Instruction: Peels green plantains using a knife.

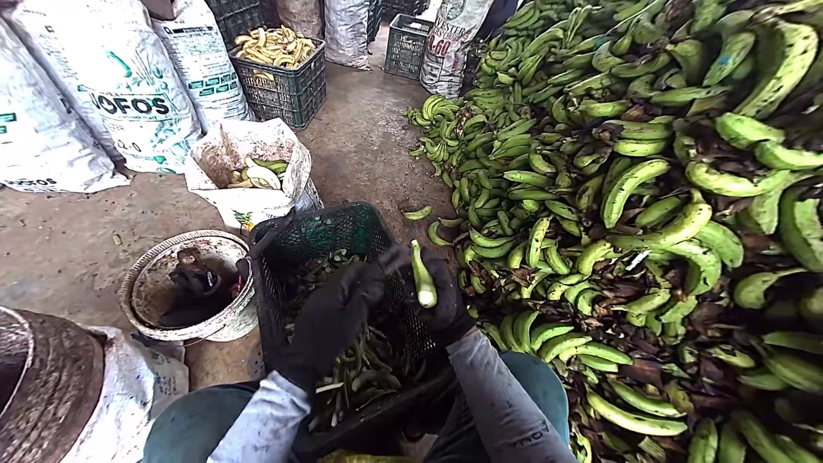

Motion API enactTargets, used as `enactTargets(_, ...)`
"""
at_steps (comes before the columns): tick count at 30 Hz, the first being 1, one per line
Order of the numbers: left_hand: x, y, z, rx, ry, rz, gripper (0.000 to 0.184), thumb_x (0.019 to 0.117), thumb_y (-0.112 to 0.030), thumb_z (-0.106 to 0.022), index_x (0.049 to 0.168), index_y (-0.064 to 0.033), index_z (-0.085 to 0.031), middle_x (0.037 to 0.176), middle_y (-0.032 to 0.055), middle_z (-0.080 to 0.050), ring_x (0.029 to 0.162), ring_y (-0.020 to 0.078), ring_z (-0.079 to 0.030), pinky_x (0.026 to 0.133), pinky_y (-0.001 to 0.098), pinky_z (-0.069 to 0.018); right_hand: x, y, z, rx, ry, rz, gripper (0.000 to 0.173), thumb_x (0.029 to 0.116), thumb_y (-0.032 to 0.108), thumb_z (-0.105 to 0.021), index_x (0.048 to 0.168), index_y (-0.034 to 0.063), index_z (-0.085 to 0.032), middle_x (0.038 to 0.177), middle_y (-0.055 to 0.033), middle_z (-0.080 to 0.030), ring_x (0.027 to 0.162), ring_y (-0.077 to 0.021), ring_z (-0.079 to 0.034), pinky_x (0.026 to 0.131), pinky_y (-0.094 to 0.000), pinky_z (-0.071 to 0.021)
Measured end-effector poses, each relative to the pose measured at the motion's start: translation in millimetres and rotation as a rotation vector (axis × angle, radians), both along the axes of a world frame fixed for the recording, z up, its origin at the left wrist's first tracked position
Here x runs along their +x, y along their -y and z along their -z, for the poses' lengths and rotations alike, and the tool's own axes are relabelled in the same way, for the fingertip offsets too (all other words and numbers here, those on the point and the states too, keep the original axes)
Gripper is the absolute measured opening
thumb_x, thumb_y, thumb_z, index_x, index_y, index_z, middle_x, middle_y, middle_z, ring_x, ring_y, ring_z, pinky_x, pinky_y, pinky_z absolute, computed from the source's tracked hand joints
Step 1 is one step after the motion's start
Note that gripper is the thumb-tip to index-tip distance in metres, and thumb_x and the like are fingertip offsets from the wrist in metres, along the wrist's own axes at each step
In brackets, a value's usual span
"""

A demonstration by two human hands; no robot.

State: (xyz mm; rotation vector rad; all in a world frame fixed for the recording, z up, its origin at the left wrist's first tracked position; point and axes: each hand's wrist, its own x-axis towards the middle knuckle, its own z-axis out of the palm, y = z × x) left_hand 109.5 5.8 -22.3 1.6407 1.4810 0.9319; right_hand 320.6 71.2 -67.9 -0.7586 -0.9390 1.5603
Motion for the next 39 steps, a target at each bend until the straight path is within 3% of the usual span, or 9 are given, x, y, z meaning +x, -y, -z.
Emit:
enactTargets(5, 25.6, 22.5, 7.9, -0.032, 0.122, 0.182, 0.060, 0.0995, -0.060, -0.053, 0.143, -0.0181, -0.058, 0.114, 0.0015, -0.069, 0.090, 0.0087, -0.065, 0.081, 0.0331, -0.0566, 5.6, -7.3, 1.8, 0.348, 0.456, 0.257, 0.046, 0.1032, 0.031, -0.039, 0.133, 0.0011, -0.058, 0.103, -0.0057, -0.066, 0.088, -0.0080, -0.063, 0.081, -0.0257, -0.0551)
enactTargets(7, 20.4, 15.4, 15.8, 0.012, 0.012, 0.164, 0.063, 0.1001, -0.059, -0.052, 0.147, -0.0165, -0.056, 0.127, 0.0066, -0.066, 0.107, 0.0145, -0.065, 0.095, 0.0391, -0.0543, 3.7, -0.8, 9.5, 0.552, 0.576, 0.220, 0.049, 0.0976, 0.029, -0.052, 0.130, -0.0074, -0.057, 0.116, -0.0130, -0.066, 0.104, -0.0101, -0.062, 0.094, -0.0281, -0.0527)
enactTargets(11, -0.6, -8.8, 31.2, 0.213, -0.338, -0.123, 0.051, 0.0993, -0.046, -0.056, 0.140, -0.0157, -0.063, 0.116, 0.0187, -0.070, 0.106, 0.0375, -0.067, 0.092, 0.0608, -0.0520, -19.7, 18.3, 8.0, 0.050, -0.017, -0.203, 0.027, 0.1046, 0.031, -0.043, 0.108, 0.0091, -0.059, 0.076, -0.0032, -0.066, 0.055, -0.0073, -0.059, 0.048, -0.0218, -0.0515)
enactTargets(13, -10.8, -15.1, 22.1, 0.161, -0.346, -0.281, 0.045, 0.1007, -0.040, -0.059, 0.140, -0.0171, -0.062, 0.118, 0.0196, -0.068, 0.109, 0.0401, -0.066, 0.092, 0.0637, -0.0511, -18.9, 20.9, 4.2, -0.023, -0.042, -0.314, 0.034, 0.1059, 0.034, -0.039, 0.116, 0.0074, -0.057, 0.078, -0.0061, -0.065, 0.054, -0.0103, -0.059, 0.046, -0.0233, -0.0510)
enactTargets(19, 2.4, 9.6, 6.6, 0.042, -0.029, -0.113, 0.061, 0.1010, -0.060, -0.049, 0.145, -0.0175, -0.056, 0.121, 0.0087, -0.069, 0.103, 0.0209, -0.068, 0.090, 0.0481, -0.0564, -12.3, 2.6, -5.9, 0.253, 0.263, 0.176, 0.057, 0.1017, 0.048, -0.046, 0.143, 0.0094, -0.051, 0.114, -0.0061, -0.067, 0.096, -0.0127, -0.066, 0.084, -0.0323, -0.0574)
enactTargets(25, 32.5, 34.9, 12.3, 0.151, 0.013, -0.028, 0.070, 0.0990, -0.066, -0.046, 0.143, -0.0131, -0.059, 0.127, 0.0099, -0.066, 0.110, 0.0188, -0.065, 0.095, 0.0429, -0.0550, -33.4, -4.4, -50.7, 0.310, 0.325, 0.672, 0.046, 0.1063, 0.029, -0.044, 0.149, 0.0118, -0.040, 0.117, -0.0021, -0.061, 0.093, -0.0067, -0.064, 0.082, -0.0278, -0.0566)
enactTargets(28, 20.2, 22.4, 16.7, 0.178, -0.066, -0.084, 0.066, 0.0999, -0.062, -0.048, 0.143, -0.0122, -0.060, 0.126, 0.0134, -0.067, 0.113, 0.0246, -0.066, 0.098, 0.0475, -0.0536, -33.6, 2.6, -42.1, 0.273, 0.331, 0.396, 0.045, 0.1065, 0.031, -0.042, 0.150, 0.0164, -0.042, 0.109, -0.0013, -0.063, 0.086, -0.0077, -0.063, 0.075, -0.0290, -0.0566)
enactTargets(33, -13.1, -2.5, 21.5, 0.136, -0.250, -0.167, 0.057, 0.1022, -0.055, -0.045, 0.144, -0.0175, -0.059, 0.128, 0.0137, -0.068, 0.117, 0.0320, -0.064, 0.098, 0.0580, -0.0494, -14.5, 15.8, -21.5, -0.029, -0.019, -0.519, 0.029, 0.1016, 0.031, -0.050, 0.112, 0.0069, -0.061, 0.090, -0.0082, -0.070, 0.072, -0.0131, -0.068, 0.063, -0.0258, -0.0584)
enactTargets(39, -33.5, -14.0, 21.2, 0.075, -0.178, -0.308, 0.054, 0.1030, -0.059, -0.045, 0.142, -0.0233, -0.059, 0.126, 0.0109, -0.067, 0.113, 0.0296, -0.065, 0.095, 0.0603, -0.0508, -2.8, 21.6, -31.3, 0.056, 0.331, -0.491, 0.048, 0.1006, 0.033, -0.050, 0.142, 0.0072, -0.050, 0.112, -0.0076, -0.067, 0.095, -0.0136, -0.066, 0.085, -0.0316, -0.0571)
